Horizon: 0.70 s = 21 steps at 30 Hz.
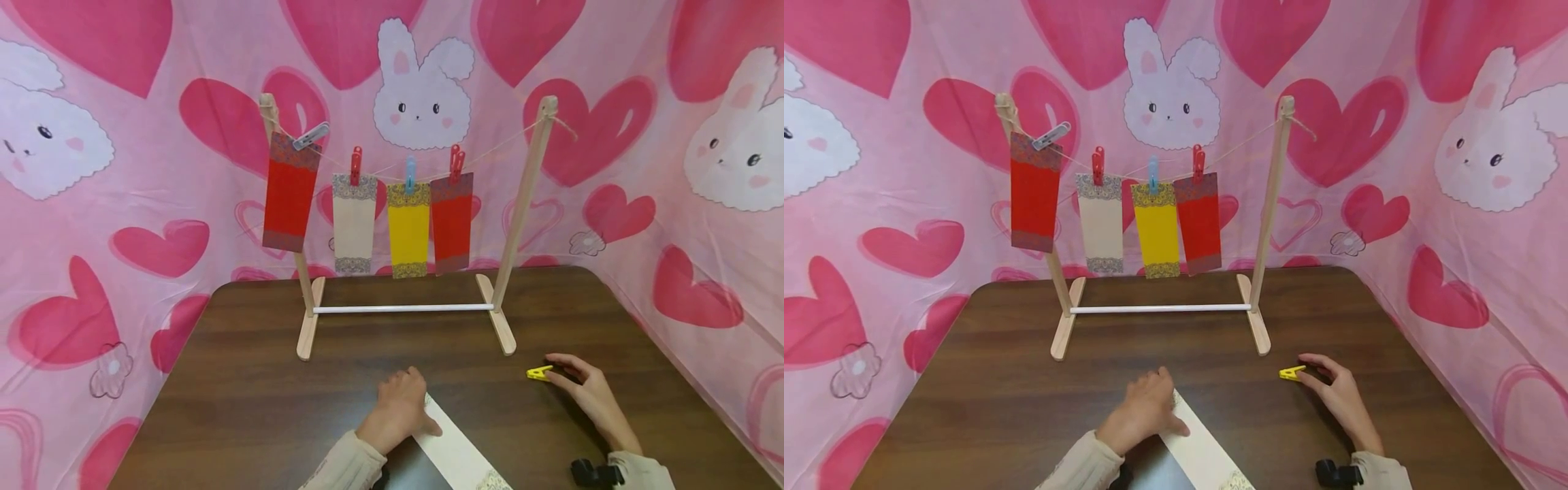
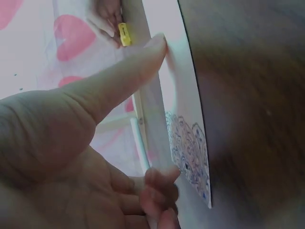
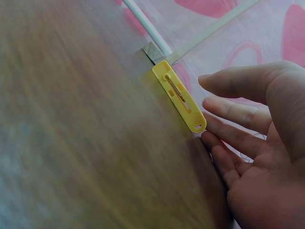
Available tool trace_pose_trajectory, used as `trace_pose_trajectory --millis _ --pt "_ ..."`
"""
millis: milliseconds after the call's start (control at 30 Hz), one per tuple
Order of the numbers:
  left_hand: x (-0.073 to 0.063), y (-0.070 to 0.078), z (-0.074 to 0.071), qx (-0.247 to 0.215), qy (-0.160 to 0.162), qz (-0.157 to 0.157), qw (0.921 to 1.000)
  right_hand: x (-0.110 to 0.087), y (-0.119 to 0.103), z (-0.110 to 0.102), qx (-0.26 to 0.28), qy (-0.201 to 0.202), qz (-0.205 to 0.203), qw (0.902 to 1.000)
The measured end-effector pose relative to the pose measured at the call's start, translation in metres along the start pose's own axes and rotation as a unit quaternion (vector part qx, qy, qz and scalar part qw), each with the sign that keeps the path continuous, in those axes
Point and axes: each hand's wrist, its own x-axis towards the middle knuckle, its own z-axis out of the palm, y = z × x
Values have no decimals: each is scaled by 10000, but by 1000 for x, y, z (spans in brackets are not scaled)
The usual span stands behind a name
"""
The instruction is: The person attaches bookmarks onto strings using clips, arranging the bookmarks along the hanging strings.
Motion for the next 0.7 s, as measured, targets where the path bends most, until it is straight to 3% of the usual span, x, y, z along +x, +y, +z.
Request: trace_pose_trajectory --millis 133,267,367,500,700 --pt "3 -6 1 -384 -232 14 9990 0 0 -1 -81 -27 62 9999" --pt "8 -13 0 -1182 -366 37 9923 -2 0 1 -73 -85 150 9998" --pt "12 -21 -5 -1717 -210 143 9848 -3 -1 3 -29 -79 138 9999" --pt "17 -34 -18 -2467 -63 447 9680 -3 -2 2 -78 -153 26 9998" --pt "23 -49 -38 -3291 202 1007 9387 -4 -4 -4 -210 -588 69 9980"
